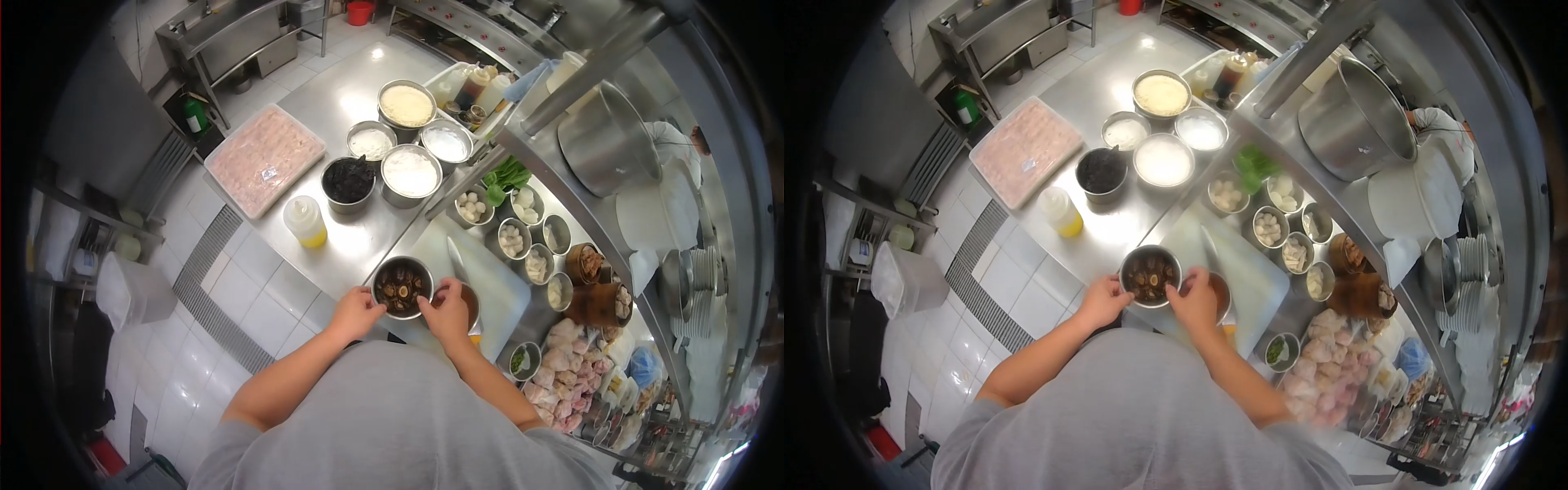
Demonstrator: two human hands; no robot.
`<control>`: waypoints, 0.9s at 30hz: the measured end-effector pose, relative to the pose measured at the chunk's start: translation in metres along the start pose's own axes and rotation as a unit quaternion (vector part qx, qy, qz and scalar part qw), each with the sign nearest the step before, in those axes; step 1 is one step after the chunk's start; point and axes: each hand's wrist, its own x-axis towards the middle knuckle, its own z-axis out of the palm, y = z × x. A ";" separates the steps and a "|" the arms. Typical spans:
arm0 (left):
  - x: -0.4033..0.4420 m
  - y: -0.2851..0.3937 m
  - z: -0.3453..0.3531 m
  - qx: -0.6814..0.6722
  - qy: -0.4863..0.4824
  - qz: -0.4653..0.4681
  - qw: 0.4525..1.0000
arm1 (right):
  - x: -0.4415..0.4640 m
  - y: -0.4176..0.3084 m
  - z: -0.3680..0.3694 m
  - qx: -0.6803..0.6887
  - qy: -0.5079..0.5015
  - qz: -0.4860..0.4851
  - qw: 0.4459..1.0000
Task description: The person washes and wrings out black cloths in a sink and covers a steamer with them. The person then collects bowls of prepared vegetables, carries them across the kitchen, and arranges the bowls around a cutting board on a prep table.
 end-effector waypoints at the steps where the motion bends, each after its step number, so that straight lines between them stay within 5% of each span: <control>1: -0.001 -0.003 -0.001 0.017 -0.044 -0.011 0.999 | -0.004 0.003 0.001 0.015 0.003 0.014 1.000; 6: 0.003 0.001 -0.010 -0.019 -0.057 0.017 0.998 | -0.007 -0.017 -0.025 -0.056 -0.088 -0.032 0.994; 8: 0.010 0.009 -0.016 -0.035 -0.080 -0.003 0.996 | -0.008 -0.015 -0.037 -0.173 -0.030 -0.262 0.949; 9: 0.014 0.011 -0.017 -0.026 -0.082 -0.001 0.996 | -0.005 -0.023 -0.044 -0.175 -0.032 -0.260 0.949; 11: 0.022 0.012 -0.019 -0.020 -0.085 0.001 0.996 | 0.013 -0.039 -0.057 -0.287 0.004 -0.423 0.859; 12: 0.026 0.011 -0.020 0.003 -0.091 0.027 0.995 | 0.023 -0.029 -0.056 -0.290 0.003 -0.421 0.859; 15: 0.022 0.009 -0.018 0.001 -0.085 0.069 0.994 | 0.058 0.010 -0.046 -0.238 -0.211 -0.356 0.879; 18: 0.012 -0.001 -0.015 -0.085 -0.058 0.066 0.992 | 0.065 0.011 -0.045 -0.246 -0.255 -0.323 0.877; 25: -0.011 -0.027 -0.040 -0.143 0.000 -0.042 0.989 | 0.055 0.016 -0.056 -0.196 -0.278 -0.332 0.880; 27: -0.018 -0.038 -0.042 -0.172 0.007 -0.084 0.981 | 0.043 0.009 -0.052 -0.218 -0.184 -0.248 0.926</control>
